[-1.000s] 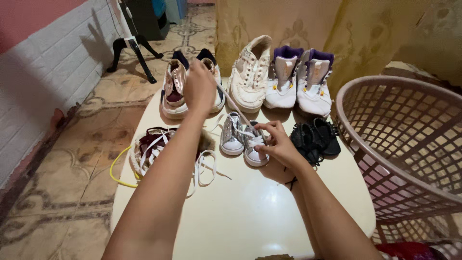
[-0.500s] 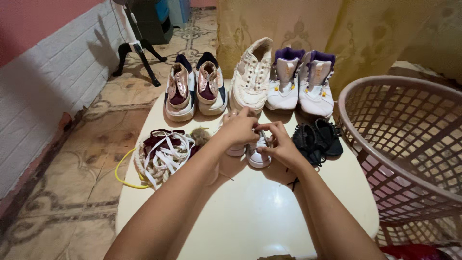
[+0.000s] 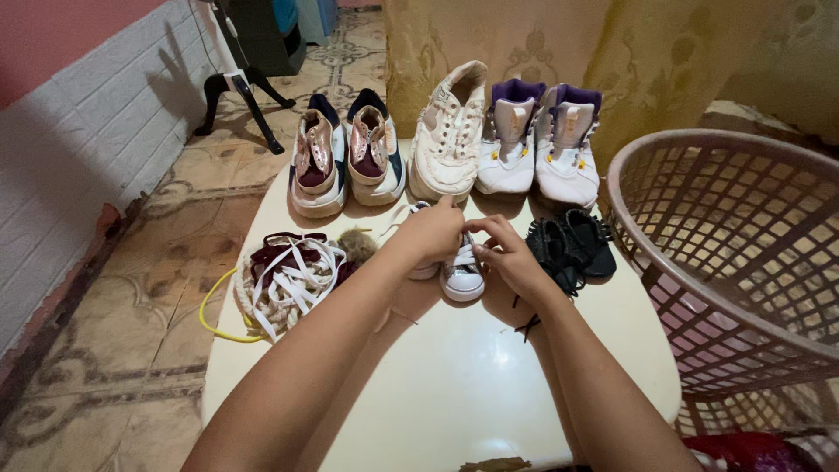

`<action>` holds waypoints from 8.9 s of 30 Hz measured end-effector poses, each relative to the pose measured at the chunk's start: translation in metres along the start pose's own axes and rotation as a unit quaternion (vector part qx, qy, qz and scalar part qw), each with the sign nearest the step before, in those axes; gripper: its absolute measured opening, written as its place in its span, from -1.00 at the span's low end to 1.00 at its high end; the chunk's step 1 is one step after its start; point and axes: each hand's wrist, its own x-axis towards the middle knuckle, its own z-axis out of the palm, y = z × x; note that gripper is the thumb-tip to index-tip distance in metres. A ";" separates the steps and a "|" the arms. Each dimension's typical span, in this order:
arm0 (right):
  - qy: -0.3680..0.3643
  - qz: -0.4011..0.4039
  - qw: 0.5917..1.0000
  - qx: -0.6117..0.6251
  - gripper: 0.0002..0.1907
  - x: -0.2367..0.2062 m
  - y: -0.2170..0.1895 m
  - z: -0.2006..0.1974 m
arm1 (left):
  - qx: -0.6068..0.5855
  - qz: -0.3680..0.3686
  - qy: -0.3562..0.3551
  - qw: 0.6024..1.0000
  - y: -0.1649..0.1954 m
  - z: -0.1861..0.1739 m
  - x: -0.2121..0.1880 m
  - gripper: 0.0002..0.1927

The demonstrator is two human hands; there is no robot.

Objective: The person sits on the floor at a small table with several pairs of shoes and loose laces. They pull the laces out of a pair of small silver sneakers, then thread the laces back through the eyelets and tie them, handling the shoes one at a time.

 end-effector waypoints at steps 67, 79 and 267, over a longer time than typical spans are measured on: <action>0.122 -0.084 0.960 -0.238 -0.83 0.000 -0.033 0.027 | -0.691 -0.110 0.372 0.610 -0.021 -0.025 -0.080 -0.84; 0.165 -0.145 0.976 -0.007 -0.65 -0.014 -0.081 0.056 | -0.730 -0.046 0.198 0.653 0.000 -0.008 -0.076 -0.82; 0.255 0.046 0.963 0.074 -0.90 -0.003 -0.005 -0.019 | -0.161 -0.115 0.236 0.951 0.021 0.016 -0.055 -0.76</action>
